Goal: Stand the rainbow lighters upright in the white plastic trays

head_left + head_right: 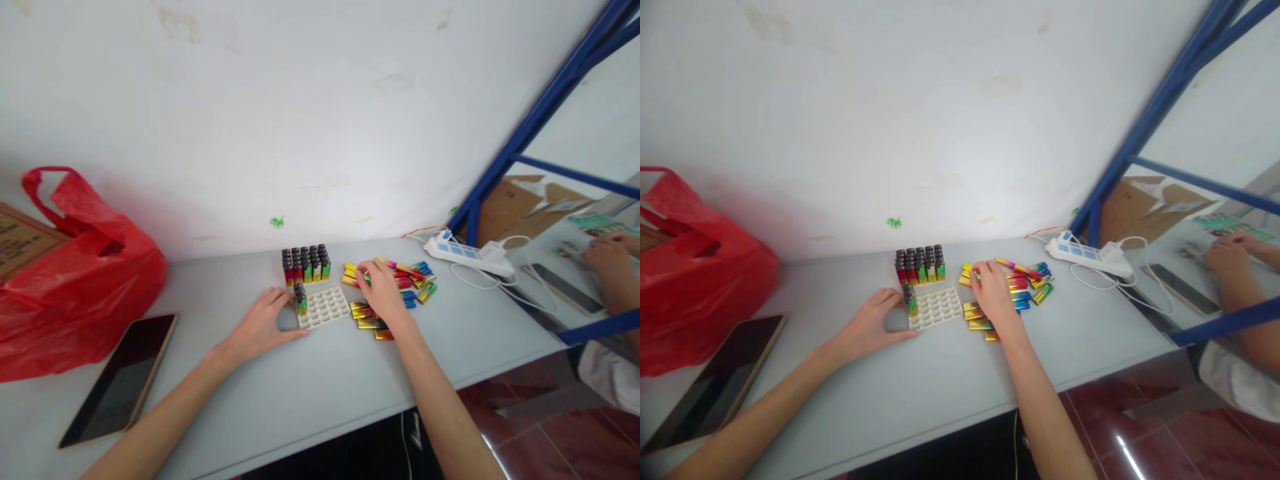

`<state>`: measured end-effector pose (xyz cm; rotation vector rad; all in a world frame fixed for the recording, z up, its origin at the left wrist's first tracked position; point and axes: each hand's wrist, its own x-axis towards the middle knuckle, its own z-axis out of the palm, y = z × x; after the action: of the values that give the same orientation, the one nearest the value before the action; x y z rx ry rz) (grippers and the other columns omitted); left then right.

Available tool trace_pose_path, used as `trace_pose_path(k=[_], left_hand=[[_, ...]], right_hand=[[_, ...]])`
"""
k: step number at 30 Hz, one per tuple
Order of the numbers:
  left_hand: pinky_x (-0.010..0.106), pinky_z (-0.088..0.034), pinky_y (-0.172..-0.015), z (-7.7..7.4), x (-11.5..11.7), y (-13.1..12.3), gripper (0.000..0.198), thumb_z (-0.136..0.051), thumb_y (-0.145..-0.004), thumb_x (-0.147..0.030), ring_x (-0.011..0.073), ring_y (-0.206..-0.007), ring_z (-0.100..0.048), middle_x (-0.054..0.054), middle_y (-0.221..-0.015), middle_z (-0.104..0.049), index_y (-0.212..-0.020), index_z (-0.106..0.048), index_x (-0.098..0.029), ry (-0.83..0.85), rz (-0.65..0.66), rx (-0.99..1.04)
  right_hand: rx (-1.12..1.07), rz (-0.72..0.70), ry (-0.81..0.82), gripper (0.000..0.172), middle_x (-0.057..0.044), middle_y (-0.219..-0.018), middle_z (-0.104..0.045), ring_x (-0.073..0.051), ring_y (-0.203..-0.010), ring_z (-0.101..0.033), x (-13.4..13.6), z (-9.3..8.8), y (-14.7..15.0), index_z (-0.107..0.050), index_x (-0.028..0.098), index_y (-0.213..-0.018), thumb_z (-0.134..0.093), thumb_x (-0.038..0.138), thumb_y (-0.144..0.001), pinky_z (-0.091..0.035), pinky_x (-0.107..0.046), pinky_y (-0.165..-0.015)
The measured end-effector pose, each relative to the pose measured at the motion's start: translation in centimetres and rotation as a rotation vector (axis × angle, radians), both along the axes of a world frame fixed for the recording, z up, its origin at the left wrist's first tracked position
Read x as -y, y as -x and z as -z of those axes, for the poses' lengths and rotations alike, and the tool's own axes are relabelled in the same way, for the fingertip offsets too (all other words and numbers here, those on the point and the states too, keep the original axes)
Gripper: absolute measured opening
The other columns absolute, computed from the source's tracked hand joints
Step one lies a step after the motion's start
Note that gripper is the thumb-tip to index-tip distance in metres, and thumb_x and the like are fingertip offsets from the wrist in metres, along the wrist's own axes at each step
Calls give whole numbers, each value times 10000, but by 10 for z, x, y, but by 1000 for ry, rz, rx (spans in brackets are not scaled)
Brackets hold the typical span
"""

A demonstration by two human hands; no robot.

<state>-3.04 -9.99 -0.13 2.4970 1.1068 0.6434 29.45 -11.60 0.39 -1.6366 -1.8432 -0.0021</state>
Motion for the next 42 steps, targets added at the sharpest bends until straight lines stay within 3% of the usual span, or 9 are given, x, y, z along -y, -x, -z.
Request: trace_pose_path(k=[5,12,18,21,25,30,34,39,42], left_hand=[[503,-597,-1029,1,-1,1,628,-815,-832,-798,337,-1076,-700,101,-1147,-733,-1078,-703,-231,8,-4,11],[494,-594,-1032,3,-2,2,632,-807,-832,-806,340,-1092,-702,99,-1166,-729,-1069,-694,-232,17,2,20],[487,-596,-1007,3,-4,1,648,-799,-823,-823,337,-1066,-704,98,-1122,-732,-1048,-685,-226,15,3,24],[494,-597,-1009,3,-5,1,648,-794,-823,-822,340,-1064,-707,99,-1126,-740,-1066,-703,-229,7,7,30],[495,-601,-1016,4,-7,2,657,-812,-802,-819,350,-1070,-720,104,-1139,-742,-1079,-712,-231,13,11,26],[452,-621,-945,0,-10,2,585,-859,-781,-745,322,-980,-734,85,-1078,-739,-1015,-691,-236,30,20,20],[434,-622,-913,-5,-11,1,560,-866,-781,-708,313,-967,-733,81,-1059,-735,-1010,-685,-230,48,20,2],[426,-613,-891,-5,-12,-1,561,-862,-760,-693,301,-932,-721,74,-1032,-729,-1001,-660,-228,37,17,-6],[404,-597,-848,-5,-14,-2,550,-856,-753,-682,284,-892,-712,63,-998,-726,-985,-646,-229,12,11,-24]], right_hand=[[-18,94,-50,166,-160,-1162,-742,-349,-1159,-669,-6,14,-29,-751,188,-1136,-626,246,-1042,-513,-499,-1096],[-167,303,-348,261,-148,-1097,-721,-313,-1058,-659,-4,-2,-42,-726,195,-1112,-537,371,-1081,-529,-476,-1022],[-226,538,-515,326,-188,-1131,-702,-344,-1117,-629,-4,-5,-69,-684,184,-1143,-465,418,-1086,-487,-526,-1081],[-211,595,-445,320,-223,-1227,-692,-374,-1216,-604,-4,1,-79,-678,173,-1197,-469,375,-1062,-451,-568,-1125],[-172,682,-191,339,-259,-1284,-671,-412,-1275,-580,-4,11,-88,-704,153,-1248,-544,334,-1010,-448,-581,-1102],[-121,636,58,393,-248,-1289,-716,-374,-1242,-637,-3,18,-101,-733,125,-1324,-524,297,-1040,-482,-496,-1079],[-99,541,131,340,-170,-1241,-772,-317,-1182,-691,-3,21,-105,-800,177,-1277,-675,296,-983,-495,-426,-1089],[-89,516,153,254,-176,-1294,-766,-321,-1213,-689,-4,22,-104,-850,189,-1169,-708,254,-969,-487,-443,-1104],[-106,507,141,195,-165,-1215,-781,-316,-1153,-711,-6,22,-104,-859,197,-1088,-737,237,-942,-513,-439,-1047]])
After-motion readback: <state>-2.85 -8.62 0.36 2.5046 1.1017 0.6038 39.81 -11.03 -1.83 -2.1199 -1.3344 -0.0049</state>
